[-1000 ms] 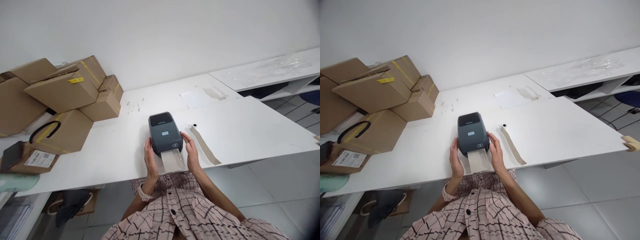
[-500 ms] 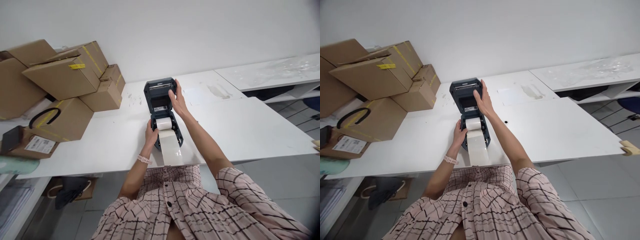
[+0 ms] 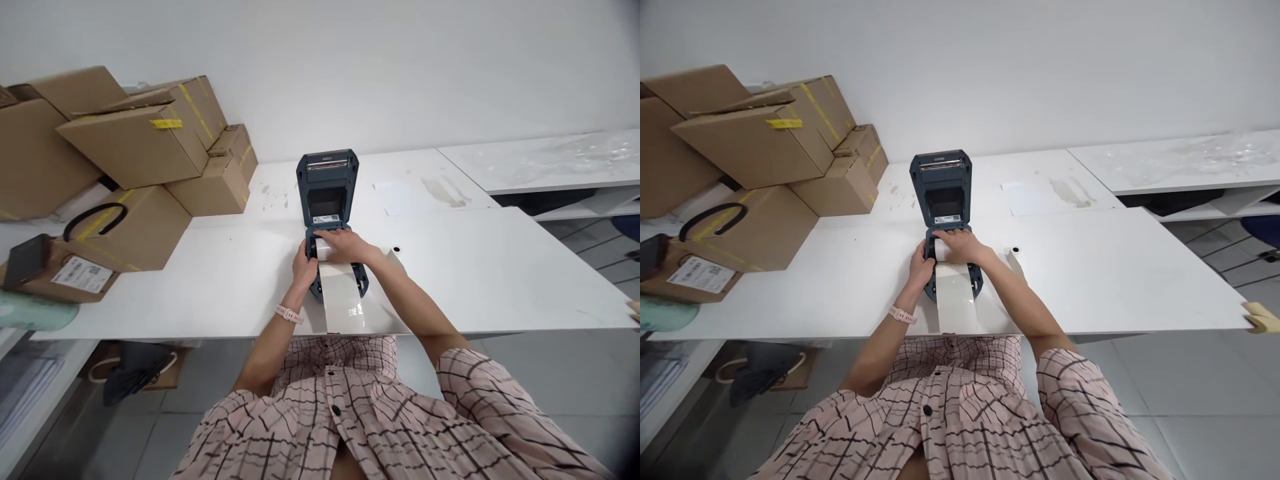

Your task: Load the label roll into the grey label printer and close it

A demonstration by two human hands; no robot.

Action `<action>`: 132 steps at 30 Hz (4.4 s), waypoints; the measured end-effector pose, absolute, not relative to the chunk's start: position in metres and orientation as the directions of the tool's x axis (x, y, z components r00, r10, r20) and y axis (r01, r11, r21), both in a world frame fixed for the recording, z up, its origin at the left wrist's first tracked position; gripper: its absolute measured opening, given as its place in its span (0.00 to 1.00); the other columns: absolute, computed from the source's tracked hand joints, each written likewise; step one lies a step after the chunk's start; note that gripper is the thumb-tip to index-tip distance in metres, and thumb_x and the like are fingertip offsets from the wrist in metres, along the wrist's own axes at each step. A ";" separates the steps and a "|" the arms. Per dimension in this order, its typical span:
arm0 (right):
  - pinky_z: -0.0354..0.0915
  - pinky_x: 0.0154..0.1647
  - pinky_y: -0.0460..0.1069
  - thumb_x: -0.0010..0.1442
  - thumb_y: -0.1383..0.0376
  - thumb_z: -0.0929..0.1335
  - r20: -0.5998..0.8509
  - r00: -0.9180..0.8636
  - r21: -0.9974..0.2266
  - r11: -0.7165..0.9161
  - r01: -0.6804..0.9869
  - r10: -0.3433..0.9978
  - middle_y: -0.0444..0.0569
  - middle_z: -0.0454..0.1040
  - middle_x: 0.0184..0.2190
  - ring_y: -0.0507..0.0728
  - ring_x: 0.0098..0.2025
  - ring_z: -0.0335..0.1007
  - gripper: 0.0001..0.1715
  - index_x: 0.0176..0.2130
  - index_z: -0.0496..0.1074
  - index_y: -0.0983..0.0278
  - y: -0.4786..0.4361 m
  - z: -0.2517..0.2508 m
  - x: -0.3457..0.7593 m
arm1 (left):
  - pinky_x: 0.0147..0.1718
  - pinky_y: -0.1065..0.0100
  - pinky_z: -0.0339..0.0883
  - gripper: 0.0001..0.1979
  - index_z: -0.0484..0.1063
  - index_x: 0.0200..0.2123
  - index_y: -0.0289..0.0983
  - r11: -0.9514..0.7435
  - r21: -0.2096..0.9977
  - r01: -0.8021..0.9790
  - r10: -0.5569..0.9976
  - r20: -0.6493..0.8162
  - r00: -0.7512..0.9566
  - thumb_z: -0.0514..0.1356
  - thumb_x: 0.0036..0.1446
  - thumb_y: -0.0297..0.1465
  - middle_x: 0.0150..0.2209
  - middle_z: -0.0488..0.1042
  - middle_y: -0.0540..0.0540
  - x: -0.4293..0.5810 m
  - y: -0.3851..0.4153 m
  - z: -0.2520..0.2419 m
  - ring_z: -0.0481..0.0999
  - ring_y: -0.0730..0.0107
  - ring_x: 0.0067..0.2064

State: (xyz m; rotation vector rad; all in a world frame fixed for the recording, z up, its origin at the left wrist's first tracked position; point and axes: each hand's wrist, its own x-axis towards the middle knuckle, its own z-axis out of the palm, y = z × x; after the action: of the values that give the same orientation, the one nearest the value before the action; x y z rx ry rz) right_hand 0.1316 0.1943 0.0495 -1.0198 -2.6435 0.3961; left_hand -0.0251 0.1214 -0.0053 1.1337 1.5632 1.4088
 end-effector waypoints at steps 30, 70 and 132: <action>0.58 0.71 0.66 0.45 0.60 0.79 0.030 -0.416 -0.900 0.205 0.384 0.909 0.59 0.63 0.71 0.72 0.71 0.59 0.64 0.74 0.55 0.58 0.265 0.005 0.264 | 0.67 0.50 0.62 0.41 0.62 0.70 0.40 0.158 0.968 0.194 0.937 -0.086 -0.338 0.58 0.50 0.22 0.67 0.71 0.40 -0.025 0.115 0.000 0.70 0.51 0.67; 0.69 0.59 0.60 0.56 0.49 0.76 -0.024 -0.365 -0.966 0.073 0.247 0.931 0.51 0.79 0.51 0.63 0.54 0.75 0.26 0.49 0.75 0.57 0.070 -0.016 0.285 | 0.70 0.55 0.60 0.40 0.66 0.66 0.42 0.049 0.988 0.145 0.956 -0.004 -0.292 0.58 0.48 0.20 0.66 0.71 0.44 -0.027 0.120 -0.005 0.67 0.55 0.69; 0.57 0.73 0.67 0.64 0.28 0.47 0.442 -0.282 -0.854 0.496 0.156 0.851 0.46 0.59 0.74 0.64 0.76 0.53 0.53 0.73 0.55 0.51 0.292 0.126 0.160 | 0.68 0.52 0.63 0.58 0.45 0.75 0.45 0.144 0.983 -0.110 0.968 -0.163 -0.191 0.73 0.50 0.49 0.74 0.59 0.37 0.007 0.006 0.004 0.63 0.46 0.72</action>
State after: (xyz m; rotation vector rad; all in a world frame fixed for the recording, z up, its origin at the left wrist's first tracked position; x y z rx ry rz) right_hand 0.1602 0.2923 0.1263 -0.8566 -1.7428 0.8723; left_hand 0.0068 0.0062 0.0038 0.9228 1.3507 1.2788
